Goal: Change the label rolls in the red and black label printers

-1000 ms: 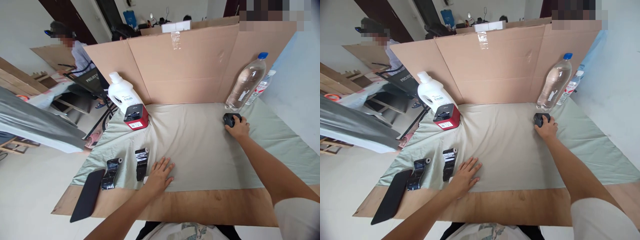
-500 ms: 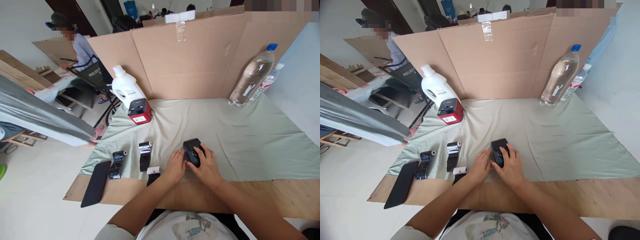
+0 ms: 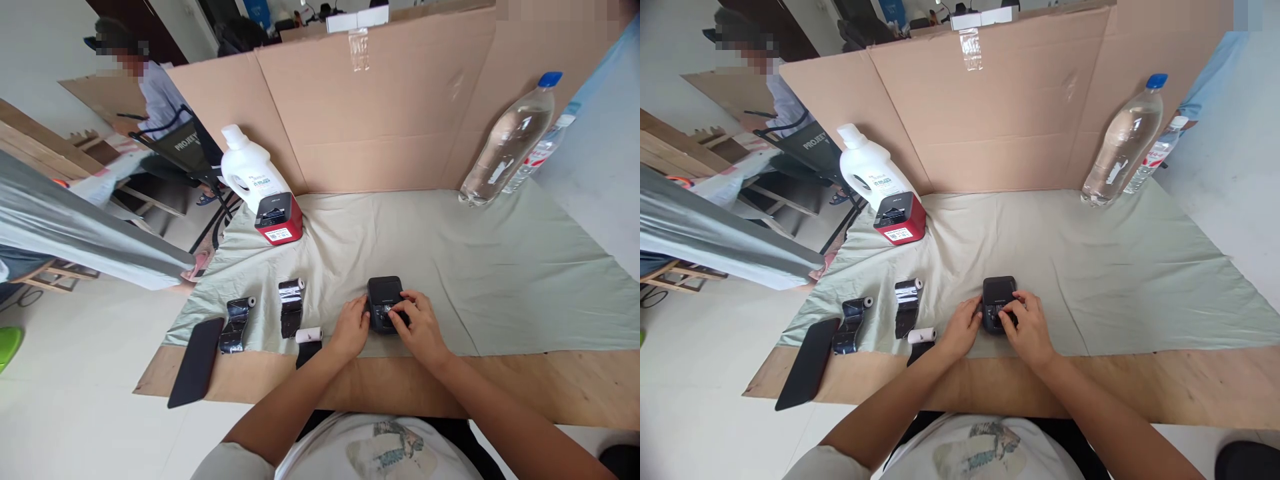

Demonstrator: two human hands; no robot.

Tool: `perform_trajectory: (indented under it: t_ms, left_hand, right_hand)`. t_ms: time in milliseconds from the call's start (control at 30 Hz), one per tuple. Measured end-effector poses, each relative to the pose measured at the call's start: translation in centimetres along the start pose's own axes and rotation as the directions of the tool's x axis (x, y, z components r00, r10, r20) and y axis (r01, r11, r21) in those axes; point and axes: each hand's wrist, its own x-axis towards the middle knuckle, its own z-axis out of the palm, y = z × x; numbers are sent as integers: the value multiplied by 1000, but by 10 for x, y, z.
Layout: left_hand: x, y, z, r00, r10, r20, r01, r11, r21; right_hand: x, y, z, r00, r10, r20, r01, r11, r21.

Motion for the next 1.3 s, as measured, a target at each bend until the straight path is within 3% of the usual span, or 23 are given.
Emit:
perform_trajectory:
  t_ms: [100,167,300,433,600,900,1100,1200,1300]
  left_hand:
    - [6,-2,-2,999,-38,-17,36,993,-110]
    - [12,-3,-3,992,-123,-15,116,966,-229]
    - [28,0,-4,933,-330,145,356,783,-510]
    - [41,4,-6,900,-333,281,432,603,-671]
    - [45,5,-13,901,-294,319,431,513,-743]
    - [49,3,-13,892,-316,324,450,550,-703]
    - [44,2,-10,903,-325,281,423,558,-714]
    - [36,3,-8,927,-313,206,365,630,-685]
    - [29,7,-6,959,-273,77,262,749,-608]
  right_hand:
    - [5,7,9,997,59,-46,-56,996,64]
    - [4,12,16,994,79,-69,-72,992,103]
    - [-3,21,30,999,51,7,-52,991,123]
    - [-5,26,35,999,24,40,-26,997,66]
    - [-5,29,37,1000,-1,17,1,1000,-12]
    - [-6,27,36,1000,6,24,-6,1000,-3]
    - [-3,27,31,987,162,6,-158,953,257]
    - [-1,30,29,964,267,-9,-242,888,391]
    - [1,32,29,954,301,-13,-268,868,418]
